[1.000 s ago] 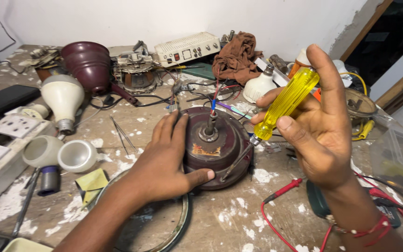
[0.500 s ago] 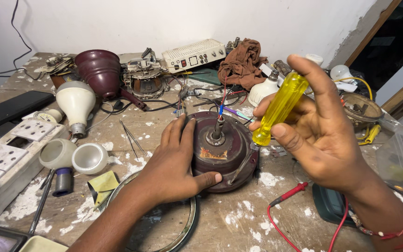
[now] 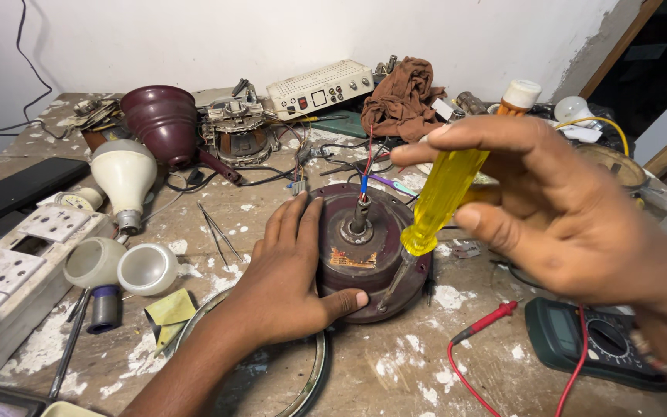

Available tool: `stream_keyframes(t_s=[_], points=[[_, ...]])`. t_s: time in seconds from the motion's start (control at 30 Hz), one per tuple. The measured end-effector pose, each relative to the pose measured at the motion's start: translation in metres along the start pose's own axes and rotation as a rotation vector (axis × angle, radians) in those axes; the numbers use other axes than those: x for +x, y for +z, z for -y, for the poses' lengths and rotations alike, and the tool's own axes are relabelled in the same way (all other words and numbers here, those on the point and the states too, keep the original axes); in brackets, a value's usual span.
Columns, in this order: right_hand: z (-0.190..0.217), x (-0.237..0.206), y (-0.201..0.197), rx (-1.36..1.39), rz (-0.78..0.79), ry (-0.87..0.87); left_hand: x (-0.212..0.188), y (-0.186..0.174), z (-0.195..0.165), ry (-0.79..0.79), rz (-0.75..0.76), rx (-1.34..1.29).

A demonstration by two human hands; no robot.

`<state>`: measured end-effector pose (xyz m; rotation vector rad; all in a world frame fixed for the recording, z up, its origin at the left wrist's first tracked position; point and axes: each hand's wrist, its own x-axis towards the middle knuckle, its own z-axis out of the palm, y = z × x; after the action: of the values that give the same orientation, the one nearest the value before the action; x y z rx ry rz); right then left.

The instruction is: The person works on a ceiling fan motor housing on a cluttered workbench. They handle the fan base, connect wires to its central shaft, and use a screwdriver to loosen and remove screws around the housing, repositioning the fan repeatedly to reach different screws.

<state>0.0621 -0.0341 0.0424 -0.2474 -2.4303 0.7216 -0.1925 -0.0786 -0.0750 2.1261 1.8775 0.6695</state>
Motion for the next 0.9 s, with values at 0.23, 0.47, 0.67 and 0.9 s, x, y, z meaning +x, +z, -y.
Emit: stream_keyframes(t_s=[0.23, 0.47, 0.67, 0.9], points=[[0.013, 0.039, -0.049, -0.130, 0.424, 0.111, -0.001, 0.000, -0.002, -0.005, -0.021, -0.024], [0.029, 0.060, -0.066, -0.434, 0.667, 0.042, 0.000, 0.004, -0.002, 0.011, -0.035, -0.009], [0.051, 0.058, -0.048, -0.976, 0.769, 0.288, 0.000, 0.006, -0.001, 0.026, -0.047, -0.001], [0.073, 0.051, -0.036, -0.990, 0.683, -0.338, 0.002, 0.010, -0.001, 0.027, -0.056, -0.004]])
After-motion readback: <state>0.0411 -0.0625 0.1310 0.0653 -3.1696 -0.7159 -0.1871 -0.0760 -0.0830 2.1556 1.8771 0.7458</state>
